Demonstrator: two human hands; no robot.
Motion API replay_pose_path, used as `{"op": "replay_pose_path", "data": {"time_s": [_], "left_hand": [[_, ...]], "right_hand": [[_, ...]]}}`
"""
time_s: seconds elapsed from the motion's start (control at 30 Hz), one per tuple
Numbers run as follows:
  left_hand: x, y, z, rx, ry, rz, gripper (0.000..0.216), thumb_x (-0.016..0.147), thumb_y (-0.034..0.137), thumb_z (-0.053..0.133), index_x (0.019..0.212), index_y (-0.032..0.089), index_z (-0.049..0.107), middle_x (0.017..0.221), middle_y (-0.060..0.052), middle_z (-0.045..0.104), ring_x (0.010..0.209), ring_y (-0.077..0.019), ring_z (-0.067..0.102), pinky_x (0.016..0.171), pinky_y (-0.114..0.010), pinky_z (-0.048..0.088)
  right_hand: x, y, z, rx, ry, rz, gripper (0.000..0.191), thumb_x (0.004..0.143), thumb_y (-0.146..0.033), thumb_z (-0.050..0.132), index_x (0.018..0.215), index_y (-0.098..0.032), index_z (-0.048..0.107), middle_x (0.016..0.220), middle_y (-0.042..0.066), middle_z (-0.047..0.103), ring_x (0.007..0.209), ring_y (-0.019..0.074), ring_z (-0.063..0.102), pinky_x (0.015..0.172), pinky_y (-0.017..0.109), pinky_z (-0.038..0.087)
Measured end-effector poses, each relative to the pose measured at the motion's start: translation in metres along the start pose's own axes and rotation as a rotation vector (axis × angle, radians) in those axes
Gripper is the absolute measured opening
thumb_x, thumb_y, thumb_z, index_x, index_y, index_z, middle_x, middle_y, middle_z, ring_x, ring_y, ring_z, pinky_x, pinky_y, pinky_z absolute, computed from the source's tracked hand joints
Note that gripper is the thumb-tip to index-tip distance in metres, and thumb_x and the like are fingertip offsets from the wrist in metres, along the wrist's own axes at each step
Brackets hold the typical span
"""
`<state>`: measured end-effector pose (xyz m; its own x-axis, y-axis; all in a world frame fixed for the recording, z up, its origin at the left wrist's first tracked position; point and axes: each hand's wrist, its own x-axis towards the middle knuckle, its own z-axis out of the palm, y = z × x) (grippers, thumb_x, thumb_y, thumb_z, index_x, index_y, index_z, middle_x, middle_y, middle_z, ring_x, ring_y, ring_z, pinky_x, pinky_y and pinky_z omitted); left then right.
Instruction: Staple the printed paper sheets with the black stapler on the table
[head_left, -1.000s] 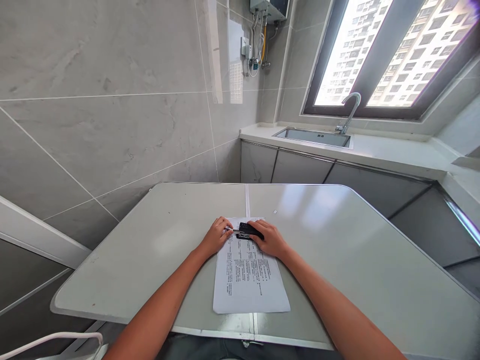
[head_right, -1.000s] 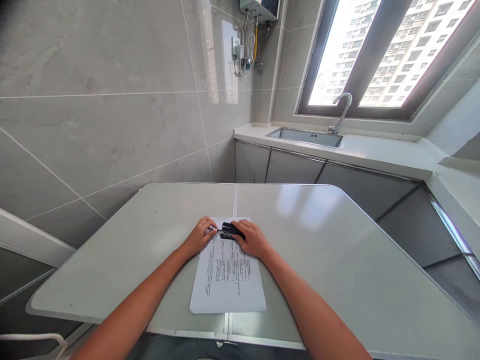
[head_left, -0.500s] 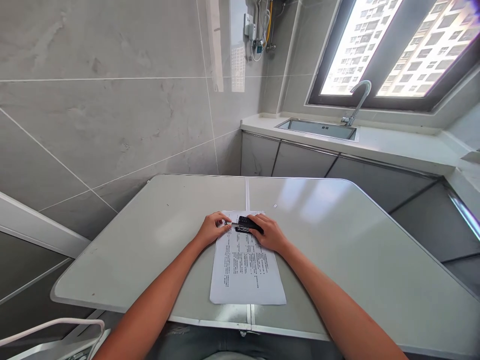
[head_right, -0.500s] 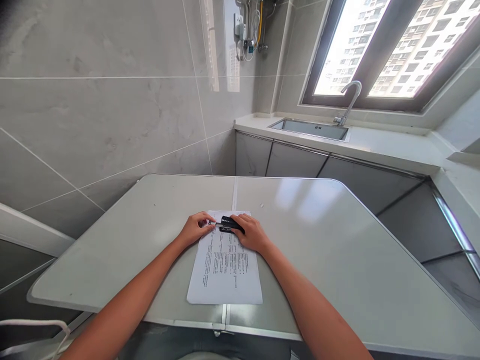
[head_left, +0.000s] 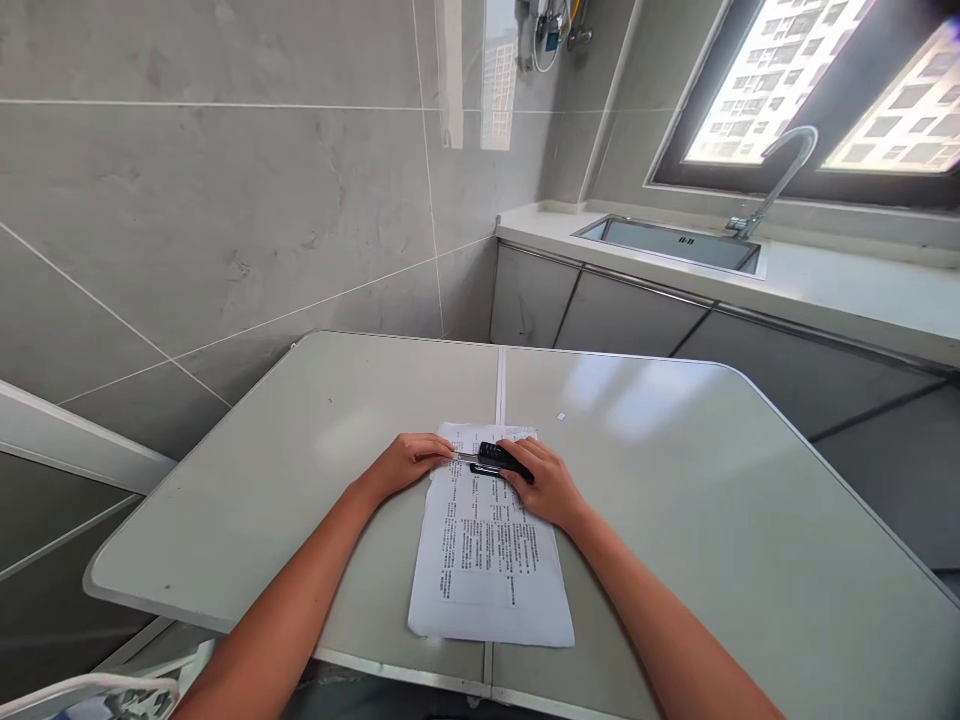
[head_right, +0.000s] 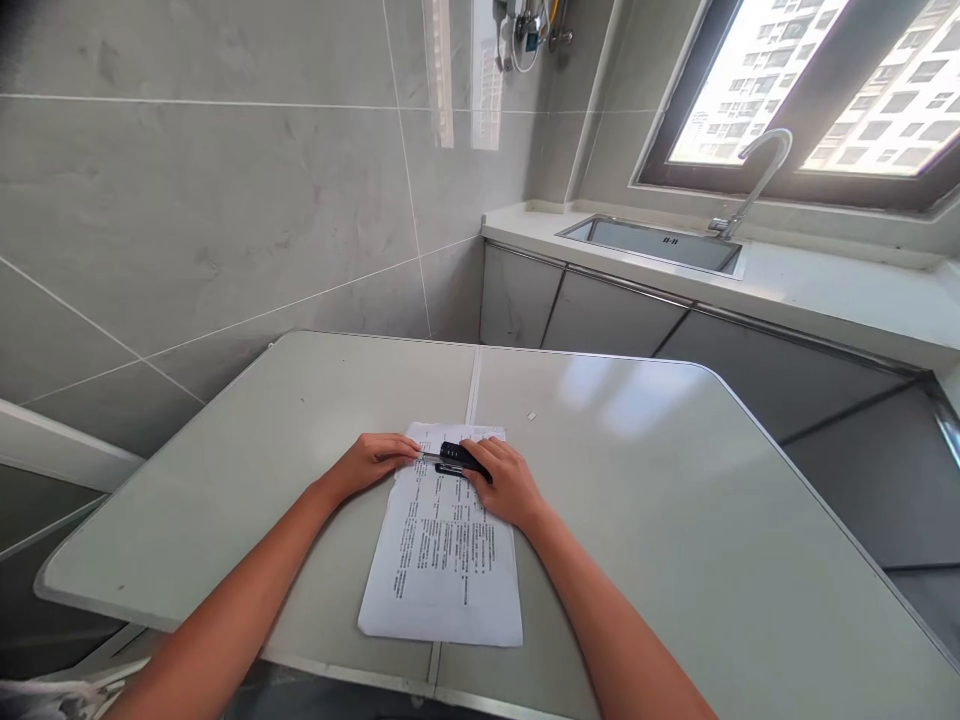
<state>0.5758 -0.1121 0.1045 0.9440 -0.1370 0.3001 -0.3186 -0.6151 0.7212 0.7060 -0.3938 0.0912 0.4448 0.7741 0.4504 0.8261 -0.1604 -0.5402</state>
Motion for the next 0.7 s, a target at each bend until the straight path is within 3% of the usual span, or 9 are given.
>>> {"op": "replay_pose_path", "data": {"time_s": [0.17, 0.23, 0.3, 0.47, 0.53, 0.63, 0.7], "left_hand": [[0.001, 0.009, 0.002, -0.079, -0.038, -0.032, 0.016, 0.1, 0.03, 0.063, 0.098, 0.023, 0.077, 0.106, -0.005, 0.076, 0.097, -0.0178, 0.07, 0.088, -0.031, 0.055], [0.003, 0.018, 0.007, -0.127, 0.017, -0.096, 0.014, 0.094, 0.033, 0.072, 0.103, 0.023, 0.072, 0.102, -0.004, 0.074, 0.093, -0.0175, 0.067, 0.086, -0.031, 0.053], [0.005, 0.025, 0.012, -0.157, 0.061, -0.128, 0.024, 0.086, 0.036, 0.081, 0.102, 0.023, 0.068, 0.099, -0.002, 0.071, 0.088, -0.0166, 0.062, 0.083, -0.03, 0.052], [0.01, 0.033, 0.023, -0.198, -0.052, -0.048, 0.017, 0.097, 0.038, 0.067, 0.098, 0.021, 0.067, 0.095, -0.004, 0.065, 0.082, -0.0153, 0.057, 0.077, -0.029, 0.05], [0.012, 0.033, 0.025, -0.148, -0.033, -0.042, 0.02, 0.095, 0.04, 0.07, 0.099, 0.021, 0.065, 0.096, -0.004, 0.065, 0.085, -0.0169, 0.058, 0.079, -0.031, 0.05], [0.014, 0.036, 0.029, -0.002, 0.109, -0.087, 0.018, 0.098, 0.04, 0.066, 0.1, 0.022, 0.063, 0.096, -0.004, 0.066, 0.09, -0.0188, 0.059, 0.083, -0.033, 0.051], [0.015, 0.038, 0.033, 0.101, 0.131, -0.1, 0.017, 0.103, 0.037, 0.057, 0.107, 0.022, 0.064, 0.106, -0.006, 0.068, 0.099, -0.0205, 0.061, 0.089, -0.037, 0.052]], "right_hand": [[-0.007, -0.012, -0.005, 0.038, 0.049, -0.076, 0.036, 0.098, -0.023, 0.06, 0.134, -0.026, 0.059, 0.096, 0.008, 0.068, 0.087, 0.0251, 0.06, 0.077, 0.041, 0.05], [-0.008, -0.02, -0.005, 0.089, 0.067, -0.11, 0.039, 0.097, -0.021, 0.061, 0.136, -0.026, 0.059, 0.097, 0.008, 0.069, 0.085, 0.0245, 0.06, 0.075, 0.041, 0.05], [-0.007, -0.029, -0.004, 0.15, 0.072, -0.146, 0.042, 0.096, -0.018, 0.061, 0.137, -0.027, 0.058, 0.099, 0.008, 0.07, 0.084, 0.0236, 0.06, 0.074, 0.04, 0.049], [-0.004, -0.04, 0.001, 0.173, 0.081, -0.194, 0.04, 0.095, -0.018, 0.062, 0.134, -0.026, 0.058, 0.095, 0.007, 0.072, 0.079, 0.0225, 0.059, 0.07, 0.039, 0.046], [-0.002, -0.038, -0.003, 0.143, 0.058, -0.202, 0.037, 0.096, -0.02, 0.062, 0.132, -0.026, 0.06, 0.094, 0.006, 0.073, 0.079, 0.0227, 0.059, 0.071, 0.039, 0.047], [0.0, -0.024, -0.023, 0.071, 0.09, -0.103, 0.031, 0.097, -0.024, 0.063, 0.127, -0.026, 0.063, 0.097, 0.007, 0.074, 0.084, 0.024, 0.063, 0.076, 0.04, 0.05], [-0.002, -0.006, -0.046, -0.019, 0.159, 0.044, 0.029, 0.096, -0.028, 0.064, 0.125, -0.026, 0.066, 0.102, 0.008, 0.074, 0.09, 0.0253, 0.066, 0.08, 0.041, 0.052]]}}
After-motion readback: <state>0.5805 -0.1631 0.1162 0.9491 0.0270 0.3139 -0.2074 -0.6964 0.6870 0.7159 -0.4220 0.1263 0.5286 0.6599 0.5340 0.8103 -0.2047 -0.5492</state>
